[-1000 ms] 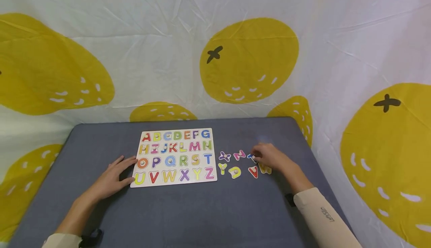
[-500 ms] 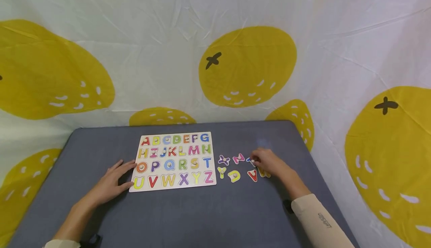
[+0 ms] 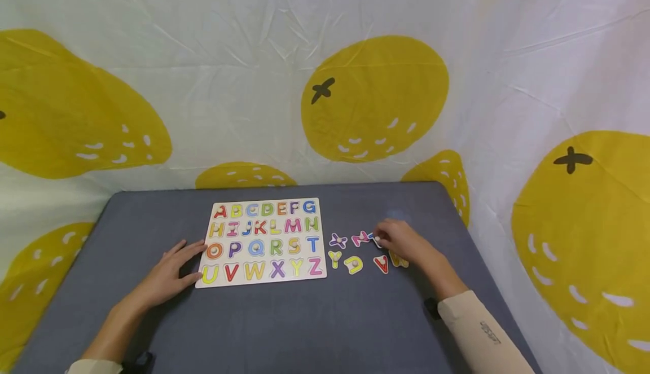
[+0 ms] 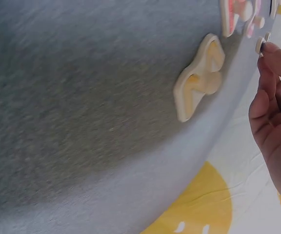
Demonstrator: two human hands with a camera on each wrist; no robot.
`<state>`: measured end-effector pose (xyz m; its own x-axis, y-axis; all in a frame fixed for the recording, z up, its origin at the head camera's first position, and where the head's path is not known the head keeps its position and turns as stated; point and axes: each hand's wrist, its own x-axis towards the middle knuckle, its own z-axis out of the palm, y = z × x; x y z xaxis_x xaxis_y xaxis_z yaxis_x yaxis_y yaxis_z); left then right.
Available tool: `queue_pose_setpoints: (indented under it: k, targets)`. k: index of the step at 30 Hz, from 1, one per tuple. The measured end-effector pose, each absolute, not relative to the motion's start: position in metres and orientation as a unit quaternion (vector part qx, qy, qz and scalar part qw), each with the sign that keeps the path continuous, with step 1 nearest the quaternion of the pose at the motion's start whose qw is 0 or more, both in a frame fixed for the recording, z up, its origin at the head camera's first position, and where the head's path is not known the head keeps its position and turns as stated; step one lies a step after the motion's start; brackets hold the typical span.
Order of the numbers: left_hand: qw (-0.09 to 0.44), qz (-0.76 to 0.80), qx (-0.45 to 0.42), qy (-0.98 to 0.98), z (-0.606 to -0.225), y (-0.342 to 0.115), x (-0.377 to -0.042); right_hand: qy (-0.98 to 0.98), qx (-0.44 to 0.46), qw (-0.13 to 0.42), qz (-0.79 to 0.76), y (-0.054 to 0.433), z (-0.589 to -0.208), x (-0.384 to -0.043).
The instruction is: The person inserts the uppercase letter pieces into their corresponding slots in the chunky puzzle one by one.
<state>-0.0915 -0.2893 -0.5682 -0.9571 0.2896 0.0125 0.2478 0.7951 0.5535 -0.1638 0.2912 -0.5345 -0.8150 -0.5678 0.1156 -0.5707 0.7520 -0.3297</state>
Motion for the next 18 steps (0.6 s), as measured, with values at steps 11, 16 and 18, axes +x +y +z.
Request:
queue_pose_setpoints:
  k: [11, 16, 18]
  targets:
    - [0.035, 0.284, 0.146, 0.947, -0.567, -0.290, -0.092, -0.934, 0.304, -0.014, 0.188, 0.259, -0.523, -0.166]
    - [0.033, 0.279, 0.148, 0.948, -0.567, -0.289, -0.092, -0.929, 0.316, -0.019, 0.189, 0.239, -0.520, -0.170]
    - [0.033, 0.279, 0.149, 0.948, -0.567, -0.290, -0.092, -0.927, 0.320, -0.025, 0.193, 0.231, -0.520, -0.172]
